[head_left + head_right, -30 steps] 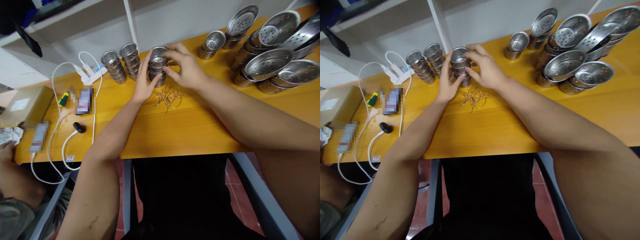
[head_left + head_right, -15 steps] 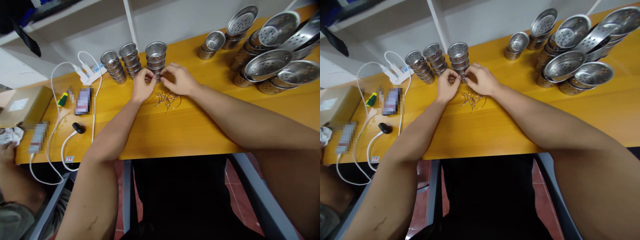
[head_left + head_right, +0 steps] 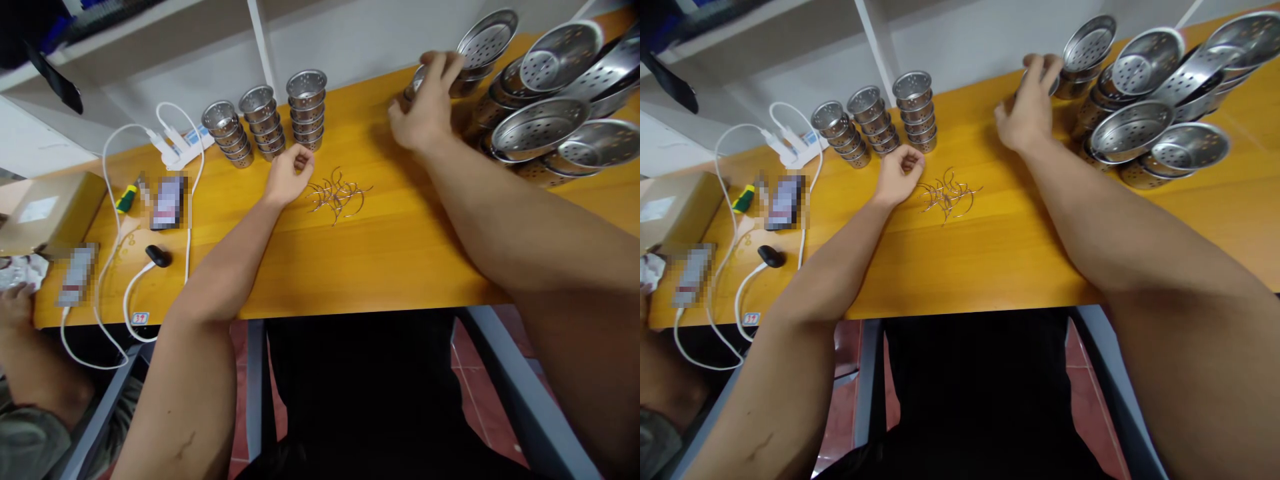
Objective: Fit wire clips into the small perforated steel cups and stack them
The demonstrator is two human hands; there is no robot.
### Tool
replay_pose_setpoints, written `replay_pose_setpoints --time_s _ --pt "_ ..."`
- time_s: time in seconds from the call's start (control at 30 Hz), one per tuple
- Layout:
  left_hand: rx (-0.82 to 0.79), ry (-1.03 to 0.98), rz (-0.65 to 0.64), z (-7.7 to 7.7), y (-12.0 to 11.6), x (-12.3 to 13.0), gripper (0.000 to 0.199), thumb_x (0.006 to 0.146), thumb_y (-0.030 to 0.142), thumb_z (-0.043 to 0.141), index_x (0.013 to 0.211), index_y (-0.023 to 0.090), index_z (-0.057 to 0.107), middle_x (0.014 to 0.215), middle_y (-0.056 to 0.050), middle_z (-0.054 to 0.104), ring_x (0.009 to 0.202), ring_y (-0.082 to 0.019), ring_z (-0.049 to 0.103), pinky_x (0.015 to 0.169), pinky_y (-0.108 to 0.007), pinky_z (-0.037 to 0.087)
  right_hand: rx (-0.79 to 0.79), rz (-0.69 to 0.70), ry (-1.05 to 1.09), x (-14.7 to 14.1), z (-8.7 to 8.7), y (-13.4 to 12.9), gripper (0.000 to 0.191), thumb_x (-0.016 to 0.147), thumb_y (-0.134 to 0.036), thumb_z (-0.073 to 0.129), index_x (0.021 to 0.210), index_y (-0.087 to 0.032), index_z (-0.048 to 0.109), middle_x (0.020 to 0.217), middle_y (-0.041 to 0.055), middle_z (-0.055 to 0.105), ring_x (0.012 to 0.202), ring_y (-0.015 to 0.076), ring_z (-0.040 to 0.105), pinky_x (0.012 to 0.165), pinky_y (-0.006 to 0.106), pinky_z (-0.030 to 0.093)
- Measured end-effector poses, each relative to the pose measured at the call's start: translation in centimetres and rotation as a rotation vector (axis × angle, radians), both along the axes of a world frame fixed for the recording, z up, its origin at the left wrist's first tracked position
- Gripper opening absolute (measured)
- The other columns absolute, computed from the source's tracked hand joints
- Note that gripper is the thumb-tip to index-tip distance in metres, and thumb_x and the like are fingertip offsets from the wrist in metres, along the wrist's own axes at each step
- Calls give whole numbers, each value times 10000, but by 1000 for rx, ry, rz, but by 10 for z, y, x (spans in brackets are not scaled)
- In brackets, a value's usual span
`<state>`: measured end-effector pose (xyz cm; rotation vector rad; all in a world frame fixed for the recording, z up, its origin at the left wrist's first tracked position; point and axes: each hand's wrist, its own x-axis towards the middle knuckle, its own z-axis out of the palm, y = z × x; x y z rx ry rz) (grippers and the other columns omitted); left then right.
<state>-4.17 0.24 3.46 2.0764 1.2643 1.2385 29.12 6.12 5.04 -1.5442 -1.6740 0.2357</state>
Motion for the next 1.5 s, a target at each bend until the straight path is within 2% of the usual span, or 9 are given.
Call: replay_pose_setpoints --time_s 0.13,0.23,0.37,0.5,0.6,0.8,1.03,1.27,1.5 --pt "4 18 -41 -2 1 -3 211 1043 -4 751 1061 199 804 1016 -28 866 915 -123 807 906 -273 659 -19 -148 46 37 -36 32 535 1062 -669 962 1406 -479 600 1713 39 629 1340 352 681 1354 654 535" --pt "2 21 -70 -3 3 -5 199 1028 18 778 1054 213 802 1031 -33 867 937 -139 820 935 -293 675 266 -70 63 54 -65 58 676 1003 -1071 771 1061 -401 705 1340 84 783 973 302 602 1132 580 617" --pt "5 1 -95 -1 1 -5 157 1030 63 774 1058 214 807 1034 -49 879 948 -155 828 939 -309 692 545 194 40 43 -71 64 720 1103 -1073 631 904 -384 695 698 7 537 740 275 310 875 438 538" --pt "18 22 -130 -3 1 -6 134 1050 109 764 1118 219 799 1101 -63 884 980 -161 826 977 -321 698 405 216 12 -1 -49 29 708 1074 -1006 773 935 -314 720 796 52 657 788 271 490 884 471 521" --pt "39 42 -127 -10 5 -8 259 1069 159 780 1308 255 755 1308 -85 857 1082 -185 848 1032 -364 706 340 330 80 -38 -27 -9 581 1125 -890 795 1049 -317 740 1124 118 804 1029 358 650 1066 559 583" --pt "113 -16 -164 -10 8 -8 775 1084 549 896 1725 380 494 1807 -134 625 1655 -300 722 1282 -444 679 294 588 102 -88 10 -77 542 1128 -865 728 1027 -333 737 1139 132 806 1094 430 758 1051 677 691" --pt "-65 -128 -218 12 0 -5 722 1068 892 747 1521 332 702 1388 -59 806 1378 -270 850 1239 -470 696 -44 814 525 -124 5 -103 682 1027 -999 797 1181 -337 737 825 22 689 622 283 716 587 471 684" --pt "-288 -314 -291 8 -6 -1 794 1004 999 717 1398 309 729 1287 -83 802 1158 -237 851 974 -390 744 94 751 289 -109 19 -103 678 1040 -980 758 1198 -325 831 1134 122 769 1050 397 784 920 583 754" --pt "-248 -295 -267 8 -2 -8 805 972 991 776 1357 284 753 1226 -61 810 1152 -241 867 998 -408 753 131 771 221 -93 27 -92 592 1120 -893 686 1034 -319 805 1128 127 718 1042 386 731 1013 626 720"
